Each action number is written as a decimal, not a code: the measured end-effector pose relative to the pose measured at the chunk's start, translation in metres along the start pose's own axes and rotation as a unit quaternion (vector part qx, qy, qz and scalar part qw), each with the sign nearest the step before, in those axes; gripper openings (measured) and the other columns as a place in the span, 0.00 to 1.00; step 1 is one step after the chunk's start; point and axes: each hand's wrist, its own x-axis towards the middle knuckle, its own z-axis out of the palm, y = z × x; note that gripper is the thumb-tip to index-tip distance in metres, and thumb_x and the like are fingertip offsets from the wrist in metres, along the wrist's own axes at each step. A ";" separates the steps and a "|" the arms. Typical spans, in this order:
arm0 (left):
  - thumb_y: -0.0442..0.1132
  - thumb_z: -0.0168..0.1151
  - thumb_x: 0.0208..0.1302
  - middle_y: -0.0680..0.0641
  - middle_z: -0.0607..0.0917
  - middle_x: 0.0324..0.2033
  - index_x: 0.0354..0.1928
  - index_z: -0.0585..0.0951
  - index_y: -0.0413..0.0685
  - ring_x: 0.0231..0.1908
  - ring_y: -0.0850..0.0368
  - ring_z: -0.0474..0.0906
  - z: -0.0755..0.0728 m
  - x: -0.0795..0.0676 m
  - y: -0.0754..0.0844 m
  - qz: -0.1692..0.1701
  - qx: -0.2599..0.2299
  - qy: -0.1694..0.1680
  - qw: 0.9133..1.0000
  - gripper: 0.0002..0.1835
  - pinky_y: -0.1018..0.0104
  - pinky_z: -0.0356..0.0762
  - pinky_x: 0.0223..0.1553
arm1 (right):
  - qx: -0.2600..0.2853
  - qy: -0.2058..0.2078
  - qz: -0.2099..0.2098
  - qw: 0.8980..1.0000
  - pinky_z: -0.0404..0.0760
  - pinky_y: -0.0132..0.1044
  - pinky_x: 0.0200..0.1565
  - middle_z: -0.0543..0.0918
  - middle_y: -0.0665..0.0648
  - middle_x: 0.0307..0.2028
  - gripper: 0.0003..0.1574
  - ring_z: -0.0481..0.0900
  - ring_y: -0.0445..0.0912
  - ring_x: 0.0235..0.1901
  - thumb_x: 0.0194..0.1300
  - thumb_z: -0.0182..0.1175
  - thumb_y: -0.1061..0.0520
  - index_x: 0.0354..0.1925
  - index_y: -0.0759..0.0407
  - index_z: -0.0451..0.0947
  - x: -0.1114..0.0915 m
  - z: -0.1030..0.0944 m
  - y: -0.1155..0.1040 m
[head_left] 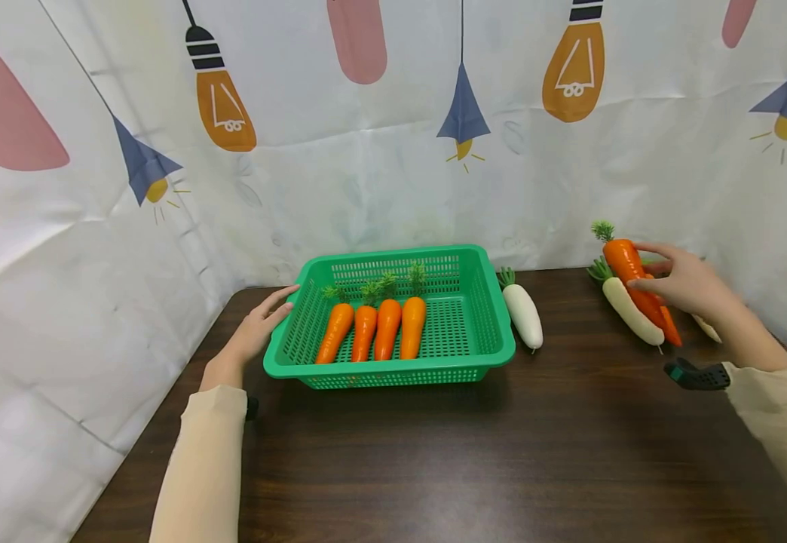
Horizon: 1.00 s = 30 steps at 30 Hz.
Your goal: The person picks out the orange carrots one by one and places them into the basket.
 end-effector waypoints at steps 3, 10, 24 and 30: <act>0.56 0.42 0.83 0.38 0.49 0.80 0.82 0.55 0.58 0.72 0.24 0.53 0.000 -0.001 0.001 0.001 0.002 0.001 1.000 0.32 0.21 0.52 0.65 | 0.006 0.001 -0.005 1.000 0.88 0.48 0.38 0.65 0.89 0.62 0.50 0.82 0.70 0.47 0.76 0.60 0.55 0.80 0.71 0.43 0.003 0.003 -0.009; 0.56 0.42 0.83 0.38 0.49 0.80 0.82 0.55 0.58 0.73 0.24 0.52 0.001 -0.002 0.004 -0.003 0.002 0.001 1.000 0.32 0.21 0.51 0.65 | 0.038 0.003 -0.014 0.999 0.87 0.39 0.35 0.65 0.87 0.63 0.50 0.85 0.63 0.43 0.76 0.61 0.55 0.81 0.67 0.45 0.009 0.010 -0.026; 0.56 0.43 0.83 0.38 0.49 0.80 0.82 0.56 0.58 0.73 0.24 0.52 0.000 -0.003 0.005 -0.006 -0.001 0.002 1.000 0.32 0.21 0.51 0.65 | 0.130 -0.032 -0.037 0.990 0.86 0.37 0.38 0.66 0.81 0.66 0.50 0.83 0.50 0.46 0.76 0.62 0.54 0.82 0.61 0.46 0.017 0.026 -0.059; 0.56 0.43 0.83 0.38 0.48 0.80 0.82 0.56 0.58 0.73 0.25 0.52 0.000 -0.003 0.004 -0.003 -0.004 0.003 1.000 0.32 0.22 0.51 0.65 | 0.152 -0.042 -0.040 0.987 0.85 0.37 0.39 0.67 0.80 0.66 0.50 0.82 0.37 0.40 0.75 0.62 0.54 0.82 0.60 0.47 0.019 0.030 -0.069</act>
